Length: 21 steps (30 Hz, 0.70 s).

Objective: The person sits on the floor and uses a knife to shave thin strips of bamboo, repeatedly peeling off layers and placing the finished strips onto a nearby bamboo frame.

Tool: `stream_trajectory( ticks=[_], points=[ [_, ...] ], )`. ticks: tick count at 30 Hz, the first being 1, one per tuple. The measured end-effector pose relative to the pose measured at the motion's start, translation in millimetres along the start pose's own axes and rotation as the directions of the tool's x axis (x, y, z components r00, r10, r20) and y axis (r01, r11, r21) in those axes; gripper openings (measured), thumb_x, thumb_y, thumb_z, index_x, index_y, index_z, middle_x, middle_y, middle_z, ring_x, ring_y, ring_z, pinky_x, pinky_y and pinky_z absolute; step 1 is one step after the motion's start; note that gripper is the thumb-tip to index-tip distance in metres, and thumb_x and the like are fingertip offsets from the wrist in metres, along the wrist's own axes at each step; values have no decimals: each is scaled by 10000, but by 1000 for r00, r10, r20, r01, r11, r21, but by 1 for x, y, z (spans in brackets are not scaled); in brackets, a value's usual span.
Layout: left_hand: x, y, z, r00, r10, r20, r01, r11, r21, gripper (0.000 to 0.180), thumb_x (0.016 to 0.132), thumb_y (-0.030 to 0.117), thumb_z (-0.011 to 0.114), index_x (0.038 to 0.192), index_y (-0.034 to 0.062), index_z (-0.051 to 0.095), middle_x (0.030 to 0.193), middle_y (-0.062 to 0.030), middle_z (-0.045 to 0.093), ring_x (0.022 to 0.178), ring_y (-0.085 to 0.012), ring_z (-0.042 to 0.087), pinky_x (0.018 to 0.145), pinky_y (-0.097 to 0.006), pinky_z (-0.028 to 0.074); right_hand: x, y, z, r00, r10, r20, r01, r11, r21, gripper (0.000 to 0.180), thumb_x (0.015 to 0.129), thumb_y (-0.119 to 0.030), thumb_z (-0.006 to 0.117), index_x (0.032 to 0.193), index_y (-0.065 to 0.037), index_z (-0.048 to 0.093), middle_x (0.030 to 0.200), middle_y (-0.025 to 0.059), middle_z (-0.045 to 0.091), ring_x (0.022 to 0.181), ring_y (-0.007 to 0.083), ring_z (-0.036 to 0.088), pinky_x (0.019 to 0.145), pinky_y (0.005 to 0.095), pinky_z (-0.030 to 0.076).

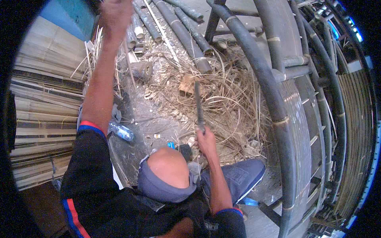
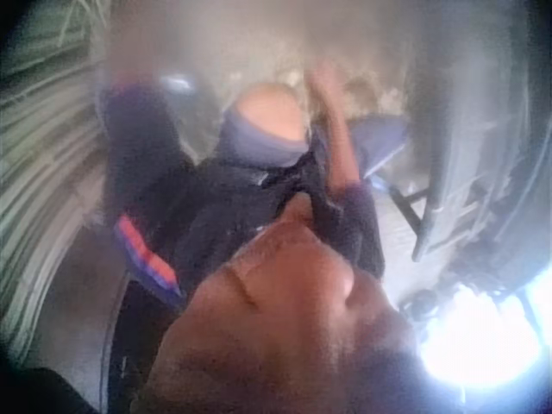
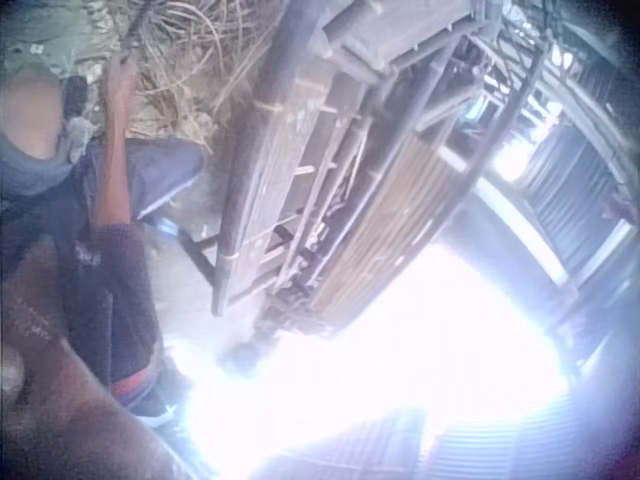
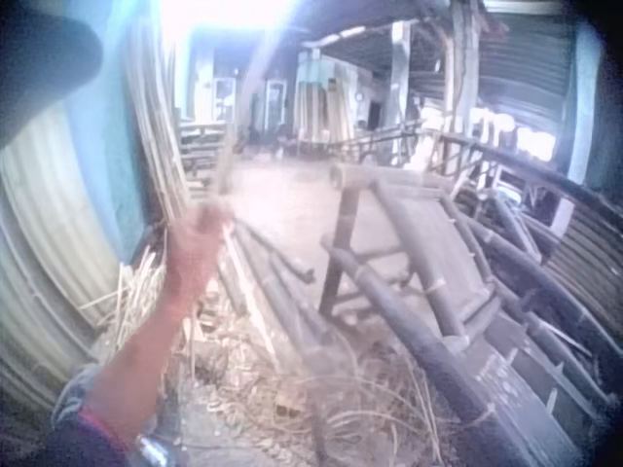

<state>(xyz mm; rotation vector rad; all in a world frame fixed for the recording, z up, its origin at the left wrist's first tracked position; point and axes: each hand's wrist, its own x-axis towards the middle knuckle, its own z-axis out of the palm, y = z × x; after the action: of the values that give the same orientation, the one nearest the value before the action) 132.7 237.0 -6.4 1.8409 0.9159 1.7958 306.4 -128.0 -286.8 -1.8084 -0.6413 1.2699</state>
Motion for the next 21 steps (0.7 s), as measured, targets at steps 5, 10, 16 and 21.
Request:
stream_trajectory(
  ticks=[5, 10, 16, 21],
  points=[
    [8, 10, -105, 943, -193, -273, 74, 917, -391, 304, 957, 363, 616, 882, 68, 602, 756, -19, 544, 594, -98, 479, 511, -231, 360, 104, 23, 23, 968, 136, 212, -102, 981, -165, 331, 974, -282, 587, 839, 20, 583, 639, 69, 613, 475, 155, 589, 432, 330, 484],
    [-78, -48, -178, 638, -512, -576, 226, 839, -495, 254, 956, 248, 520, 761, 114, 428, 598, 23, 315, 475, -87, 292, 422, -263, 259, 131, 24, -12, 965, 253, -70, -250, 967, 52, 378, 968, -319, 596, 795, 18, 588, 630, 88, 624, 471, 167, 597, 420, 336, 484],
    [-177, -123, -195, 432, -639, -636, 269, 765, -586, 270, 979, 301, 474, 806, 105, 409, 589, 9, 332, 487, -114, 323, 463, -272, 303, 120, 33, 13, 992, 49, -112, -78, 958, -276, 383, 946, -342, 587, 838, 25, 605, 618, 93, 623, 487, 177, 622, 474, 346, 509],
    [-189, -138, -194, 564, -618, -548, 210, 749, -628, 195, 991, 243, 477, 901, 70, 484, 721, -25, 479, 612, -143, 463, 574, -294, 420, 118, 54, 40, 994, -34, -105, -5, 936, -352, 371, 936, -334, 597, 843, 25, 601, 622, 103, 623, 479, 196, 610, 480, 358, 500]
  ],
)
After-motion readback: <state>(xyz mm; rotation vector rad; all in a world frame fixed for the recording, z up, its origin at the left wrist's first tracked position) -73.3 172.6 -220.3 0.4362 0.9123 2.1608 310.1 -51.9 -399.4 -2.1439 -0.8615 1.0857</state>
